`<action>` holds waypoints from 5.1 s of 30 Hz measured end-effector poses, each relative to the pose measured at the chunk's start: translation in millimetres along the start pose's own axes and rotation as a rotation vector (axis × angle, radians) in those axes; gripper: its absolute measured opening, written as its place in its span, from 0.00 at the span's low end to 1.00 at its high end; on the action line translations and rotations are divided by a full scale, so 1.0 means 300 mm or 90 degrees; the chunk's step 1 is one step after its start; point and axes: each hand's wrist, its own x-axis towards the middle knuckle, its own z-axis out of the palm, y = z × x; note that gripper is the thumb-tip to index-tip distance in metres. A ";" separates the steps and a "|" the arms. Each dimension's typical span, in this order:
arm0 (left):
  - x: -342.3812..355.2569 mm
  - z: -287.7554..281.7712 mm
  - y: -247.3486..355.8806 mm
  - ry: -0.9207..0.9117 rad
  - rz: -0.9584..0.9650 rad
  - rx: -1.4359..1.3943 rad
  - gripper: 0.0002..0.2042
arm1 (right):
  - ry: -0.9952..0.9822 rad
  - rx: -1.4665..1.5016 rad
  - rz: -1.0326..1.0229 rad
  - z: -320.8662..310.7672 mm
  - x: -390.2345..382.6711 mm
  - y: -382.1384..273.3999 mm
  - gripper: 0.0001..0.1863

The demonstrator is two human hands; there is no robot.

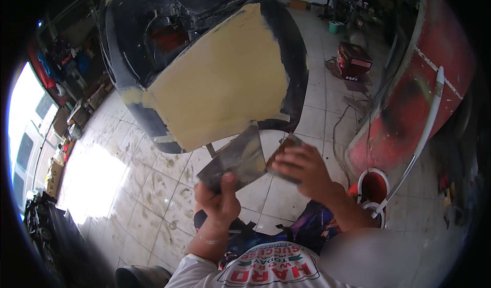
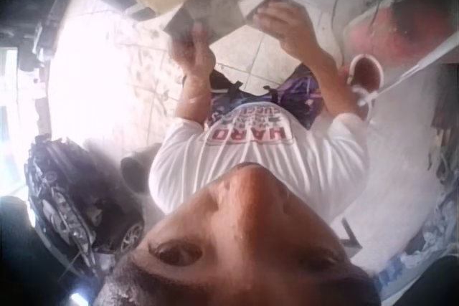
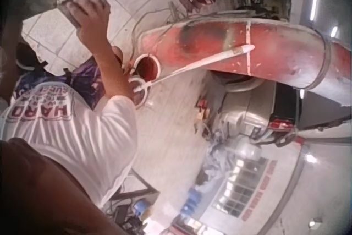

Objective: The person scoops body filler from a container onto a mixing board and spreads it with a putty knife. They then apply the filler to a car bumper, smoothing the surface with the putty knife.

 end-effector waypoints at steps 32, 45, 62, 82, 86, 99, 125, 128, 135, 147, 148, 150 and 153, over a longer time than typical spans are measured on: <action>0.024 0.028 -0.301 -0.174 -0.331 -0.337 0.15 | 0.285 -0.182 -0.128 -0.184 0.620 0.318 0.30; -0.011 0.187 -0.043 0.026 -0.316 -0.348 0.16 | 0.074 0.313 0.046 0.027 -0.036 0.045 0.39; 0.034 -0.054 -0.098 -0.130 -0.110 -0.046 0.07 | 0.153 -0.130 -0.084 -0.135 0.336 0.184 0.36; 0.032 0.026 -0.400 -0.307 -0.383 -0.312 0.26 | 0.223 -0.273 -0.204 -0.103 0.769 0.298 0.37; 0.038 0.030 -0.392 -0.322 -0.356 -0.283 0.25 | 0.198 -0.244 -0.204 -0.163 0.726 0.319 0.38; 0.025 0.056 -0.373 -0.292 -0.323 -0.307 0.24 | 0.245 -0.217 -0.186 -0.141 0.736 0.465 0.39; 0.034 0.052 -0.362 -0.313 -0.229 -0.307 0.21 | 0.191 -0.321 -0.184 -0.141 0.784 0.274 0.30; 0.044 0.054 -0.366 -0.302 -0.254 -0.332 0.20 | 0.191 -0.317 -0.188 -0.140 0.788 0.262 0.30; 0.066 0.055 -0.360 -0.341 -0.202 -0.331 0.17 | 0.197 -0.311 -0.224 -0.147 0.808 0.273 0.29; 0.076 0.053 -0.341 -0.345 -0.191 -0.364 0.13 | 0.182 -0.264 -0.209 -0.104 0.743 0.309 0.32; 0.076 0.053 -0.339 -0.342 -0.194 -0.373 0.12 | 0.180 -0.266 -0.202 -0.097 0.728 0.310 0.32; 0.077 0.053 -0.333 -0.340 -0.195 -0.382 0.11 | 0.175 -0.271 -0.187 -0.079 0.695 0.308 0.32; 0.076 0.052 -0.330 -0.344 -0.191 -0.382 0.11 | 0.177 -0.262 -0.160 -0.046 0.635 0.297 0.31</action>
